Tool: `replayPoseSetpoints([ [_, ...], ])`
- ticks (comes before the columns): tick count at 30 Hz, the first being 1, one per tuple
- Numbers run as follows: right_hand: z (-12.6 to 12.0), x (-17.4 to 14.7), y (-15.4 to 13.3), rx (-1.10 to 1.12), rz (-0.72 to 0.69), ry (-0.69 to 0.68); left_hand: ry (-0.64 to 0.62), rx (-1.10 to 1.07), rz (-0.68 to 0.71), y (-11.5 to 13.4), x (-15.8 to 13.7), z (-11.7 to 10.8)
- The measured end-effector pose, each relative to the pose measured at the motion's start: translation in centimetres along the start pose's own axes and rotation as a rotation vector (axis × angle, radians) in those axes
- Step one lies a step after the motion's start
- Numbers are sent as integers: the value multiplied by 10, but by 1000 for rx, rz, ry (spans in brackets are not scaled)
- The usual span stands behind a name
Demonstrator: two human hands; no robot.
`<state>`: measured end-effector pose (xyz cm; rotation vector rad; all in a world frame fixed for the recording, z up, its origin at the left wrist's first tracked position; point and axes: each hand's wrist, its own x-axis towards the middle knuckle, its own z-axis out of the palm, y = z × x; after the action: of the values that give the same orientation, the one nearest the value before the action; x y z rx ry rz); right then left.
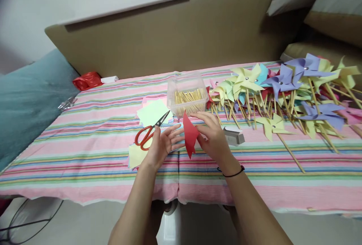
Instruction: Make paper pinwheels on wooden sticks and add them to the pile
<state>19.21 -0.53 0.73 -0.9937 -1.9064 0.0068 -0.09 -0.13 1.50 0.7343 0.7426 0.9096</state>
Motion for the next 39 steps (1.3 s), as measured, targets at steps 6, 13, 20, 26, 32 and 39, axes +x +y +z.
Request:
replayPoseSetpoints([
  [6, 2, -3, 0, -199, -37, -147, 125, 105, -8, -8, 0, 5],
  [13, 2, -2, 1, 76, 149, -18, 199, 157, 64, -6, 1, 0],
  [20, -1, -8, 8, 677, 546, -23, 366, 103, 178, -4, 2, -6],
  [26, 2, -9, 3, 711, 534, -301, 337, 131, 188, -2, 2, -5],
  [32, 4, -7, 3, 561, 521, -256, 262, 212, 145, -4, 2, -6],
  [39, 0, -7, 1, 516, 489, -308, 312, 236, 149, -5, 2, -5],
])
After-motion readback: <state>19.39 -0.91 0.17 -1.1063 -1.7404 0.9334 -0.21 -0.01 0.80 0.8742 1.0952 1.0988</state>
